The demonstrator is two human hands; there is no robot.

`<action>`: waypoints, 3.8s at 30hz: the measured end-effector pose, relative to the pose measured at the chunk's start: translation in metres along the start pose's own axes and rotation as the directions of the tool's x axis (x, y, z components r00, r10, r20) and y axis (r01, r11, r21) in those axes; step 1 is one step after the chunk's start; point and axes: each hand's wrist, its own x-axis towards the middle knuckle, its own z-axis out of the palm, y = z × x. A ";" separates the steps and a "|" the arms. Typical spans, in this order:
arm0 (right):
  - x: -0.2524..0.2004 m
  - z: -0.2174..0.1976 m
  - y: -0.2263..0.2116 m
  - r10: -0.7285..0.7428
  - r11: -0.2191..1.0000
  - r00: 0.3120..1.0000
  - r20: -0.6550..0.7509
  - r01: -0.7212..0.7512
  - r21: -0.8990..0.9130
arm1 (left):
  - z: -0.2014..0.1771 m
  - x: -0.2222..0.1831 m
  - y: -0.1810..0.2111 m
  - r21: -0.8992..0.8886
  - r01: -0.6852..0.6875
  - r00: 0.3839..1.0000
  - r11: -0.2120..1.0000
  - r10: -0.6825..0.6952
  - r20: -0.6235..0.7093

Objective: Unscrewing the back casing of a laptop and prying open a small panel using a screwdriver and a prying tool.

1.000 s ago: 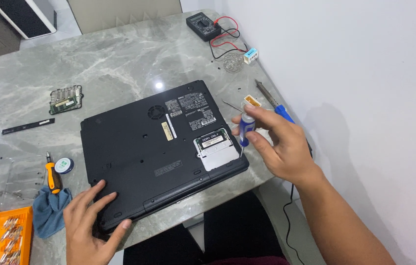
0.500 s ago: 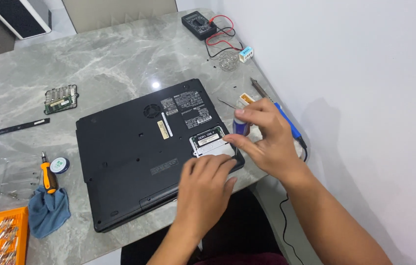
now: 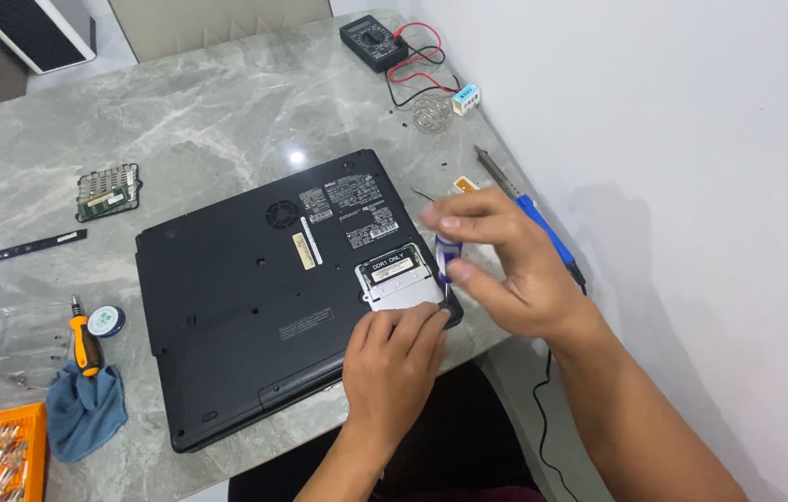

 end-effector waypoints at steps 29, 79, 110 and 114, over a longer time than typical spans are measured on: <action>0.003 -0.014 -0.009 -0.081 0.994 0.997 0.018 0.082 -0.075 | 0.002 -0.003 0.003 0.098 0.022 0.999 0.995 -0.027 0.048; 0.003 -0.001 -0.017 0.055 0.997 0.998 0.040 -0.053 -0.058 | 0.002 -0.002 0.003 0.117 0.011 1.000 0.993 -0.013 0.014; -0.004 -0.004 -0.004 -0.019 0.985 0.992 -0.126 -0.003 -0.171 | 0.004 -0.004 0.003 0.110 0.016 1.000 0.994 -0.019 0.024; 0.000 -0.009 -0.016 0.043 0.997 0.999 -0.006 -0.044 -0.068 | 0.004 -0.004 0.003 0.108 0.018 1.000 0.994 -0.021 0.018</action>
